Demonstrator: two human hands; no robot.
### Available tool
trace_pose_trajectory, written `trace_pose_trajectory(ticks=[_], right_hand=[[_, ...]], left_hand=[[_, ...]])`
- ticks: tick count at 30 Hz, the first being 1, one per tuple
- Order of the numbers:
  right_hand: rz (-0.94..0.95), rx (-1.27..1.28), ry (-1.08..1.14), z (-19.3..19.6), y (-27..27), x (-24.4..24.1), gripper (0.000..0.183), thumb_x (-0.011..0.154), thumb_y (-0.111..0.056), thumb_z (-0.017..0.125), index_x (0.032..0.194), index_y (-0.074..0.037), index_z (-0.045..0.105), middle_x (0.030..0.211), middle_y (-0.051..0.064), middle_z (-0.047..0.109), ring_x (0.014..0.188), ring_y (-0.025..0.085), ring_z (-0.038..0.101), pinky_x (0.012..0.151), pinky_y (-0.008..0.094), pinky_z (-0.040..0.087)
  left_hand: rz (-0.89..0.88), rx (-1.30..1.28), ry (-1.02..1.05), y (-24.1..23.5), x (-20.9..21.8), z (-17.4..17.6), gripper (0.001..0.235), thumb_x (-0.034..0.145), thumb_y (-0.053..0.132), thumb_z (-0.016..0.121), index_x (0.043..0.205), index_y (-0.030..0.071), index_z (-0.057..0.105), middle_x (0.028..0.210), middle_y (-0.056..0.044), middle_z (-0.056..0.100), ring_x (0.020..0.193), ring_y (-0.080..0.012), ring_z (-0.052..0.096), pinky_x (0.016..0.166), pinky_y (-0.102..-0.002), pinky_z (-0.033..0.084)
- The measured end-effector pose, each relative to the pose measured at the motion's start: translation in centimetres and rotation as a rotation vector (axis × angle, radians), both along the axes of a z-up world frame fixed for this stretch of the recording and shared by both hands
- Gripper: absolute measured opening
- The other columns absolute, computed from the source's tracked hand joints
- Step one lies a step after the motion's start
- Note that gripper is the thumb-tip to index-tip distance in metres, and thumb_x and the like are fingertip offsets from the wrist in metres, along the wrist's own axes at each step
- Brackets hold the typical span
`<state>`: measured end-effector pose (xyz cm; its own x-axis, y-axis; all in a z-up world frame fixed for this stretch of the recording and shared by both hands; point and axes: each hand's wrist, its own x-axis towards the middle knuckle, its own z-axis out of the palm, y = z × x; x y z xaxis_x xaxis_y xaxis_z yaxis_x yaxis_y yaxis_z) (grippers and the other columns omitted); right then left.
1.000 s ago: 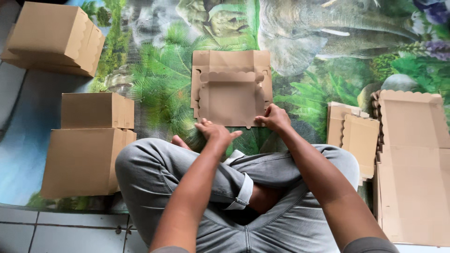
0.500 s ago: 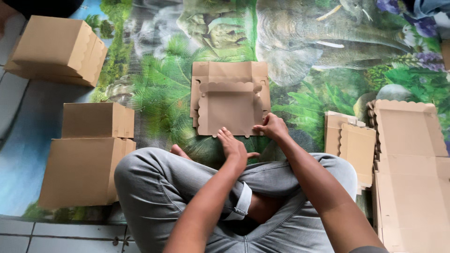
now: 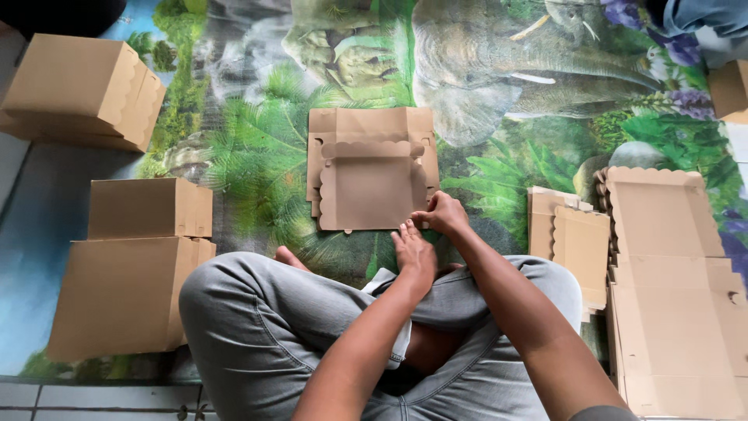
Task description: The person sits on the floor and assembles a flat cardboard box by folding the side flaps, tucking the tabs into slots, and securing the structure. They then fold and tuck the top flaps to close the box.
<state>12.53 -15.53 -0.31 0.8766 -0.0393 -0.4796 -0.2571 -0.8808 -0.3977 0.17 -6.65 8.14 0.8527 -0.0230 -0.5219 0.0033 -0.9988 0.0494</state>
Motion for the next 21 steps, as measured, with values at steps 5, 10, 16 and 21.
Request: trace_pose_trajectory(ticks=[5, 10, 16, 21], right_hand=[[0.013, 0.005, -0.017, -0.1, -0.2, -0.2, 0.049, 0.071, -0.058, 0.088, 0.099, -0.022, 0.07, 0.109, 0.021, 0.074, 0.118, 0.04, 0.068, 0.097, 0.047, 0.054], [0.013, 0.01, -0.034, -0.1, 0.0, -0.3, 0.046, 0.073, -0.054, 0.088, 0.097, -0.019, 0.07, 0.108, 0.022, 0.074, 0.118, 0.04, 0.068, 0.097, 0.047, 0.054], [0.015, 0.008, -0.041, -0.6, -0.4, -0.2, 0.047, 0.071, -0.055, 0.089, 0.096, -0.02, 0.07, 0.108, 0.021, 0.074, 0.118, 0.04, 0.068, 0.097, 0.048, 0.054], [0.023, 0.006, -0.04, -1.4, -0.7, 0.2, 0.049, 0.07, -0.059, 0.09, 0.095, -0.021, 0.07, 0.107, 0.018, 0.074, 0.117, 0.039, 0.069, 0.097, 0.047, 0.054]], left_hand=[[0.11, 0.097, 0.051, 0.3, -0.5, 2.8, 0.057, 0.106, 0.006, 0.024, 0.163, -0.003, 0.02, 0.171, -0.023, 0.02, 0.158, -0.0469, 0.017, 0.123, -0.07, 0.008], [0.119, 0.175, 0.13, 0.6, 1.4, -0.9, 0.057, 0.11, 0.018, 0.026, 0.16, -0.01, 0.021, 0.168, -0.032, 0.02, 0.154, -0.0558, 0.017, 0.12, -0.077, 0.004], [0.031, 0.135, 0.328, 4.8, 3.7, 0.1, 0.104, 0.093, 0.085, 0.028, 0.161, 0.007, 0.035, 0.167, -0.021, 0.034, 0.157, -0.0479, 0.021, 0.118, -0.078, 0.009], [0.133, 0.252, 0.464, 10.2, 4.2, 3.6, 0.103, 0.095, 0.087, 0.024, 0.165, 0.011, 0.033, 0.17, -0.011, 0.033, 0.155, -0.0448, 0.027, 0.119, -0.077, 0.009]])
